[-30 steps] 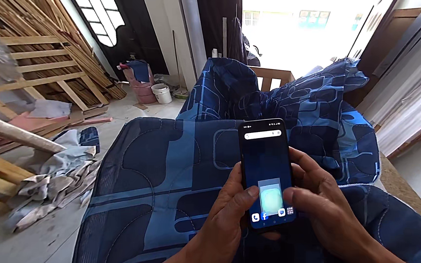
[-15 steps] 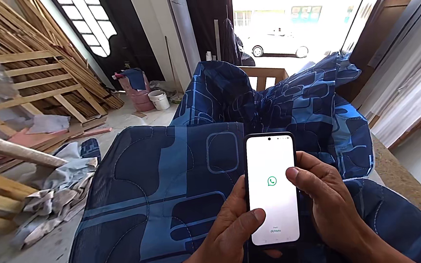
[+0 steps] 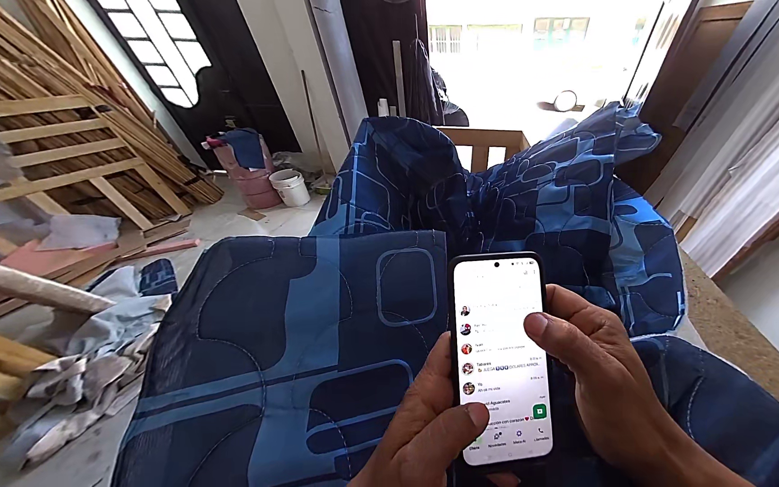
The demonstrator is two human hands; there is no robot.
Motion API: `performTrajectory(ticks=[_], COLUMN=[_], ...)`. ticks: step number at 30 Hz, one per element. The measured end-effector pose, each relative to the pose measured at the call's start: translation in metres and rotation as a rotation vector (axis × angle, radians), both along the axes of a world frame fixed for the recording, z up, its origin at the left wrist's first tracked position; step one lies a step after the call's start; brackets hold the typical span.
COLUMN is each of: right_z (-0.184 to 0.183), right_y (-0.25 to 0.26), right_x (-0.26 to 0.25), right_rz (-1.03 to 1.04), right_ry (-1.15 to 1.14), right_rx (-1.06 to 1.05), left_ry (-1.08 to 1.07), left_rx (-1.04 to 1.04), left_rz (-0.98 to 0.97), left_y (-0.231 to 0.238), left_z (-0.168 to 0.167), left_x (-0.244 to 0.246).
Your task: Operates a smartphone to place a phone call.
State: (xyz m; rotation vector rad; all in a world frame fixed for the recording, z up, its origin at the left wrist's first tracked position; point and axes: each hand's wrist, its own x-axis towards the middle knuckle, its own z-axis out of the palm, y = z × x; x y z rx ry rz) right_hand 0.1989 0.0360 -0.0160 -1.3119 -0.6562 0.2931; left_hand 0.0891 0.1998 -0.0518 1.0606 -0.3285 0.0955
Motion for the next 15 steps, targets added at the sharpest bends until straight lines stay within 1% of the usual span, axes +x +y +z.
performTrajectory(ticks=[4, 9, 15], right_z=[-0.0025, -0.0028, -0.0020], right_y=[-0.0006, -0.0001, 0.0005], right_x=[-0.0006, -0.0004, -0.0008], right_rz=[0.086, 0.001, 0.019], right_ry=[-0.039, -0.039, -0.014], right_rx=[-0.030, -0.070, -0.067], left_ry=[-0.015, -0.015, -0.017], left_rx=[-0.007, 0.007, 0.011], left_rz=[0.053, 0.023, 0.005], left_y=[0.0057, 0.0039, 0.0044], left_z=[0.0009, -0.0030, -0.0037], left_x=[0.0008, 0.0008, 0.0017])
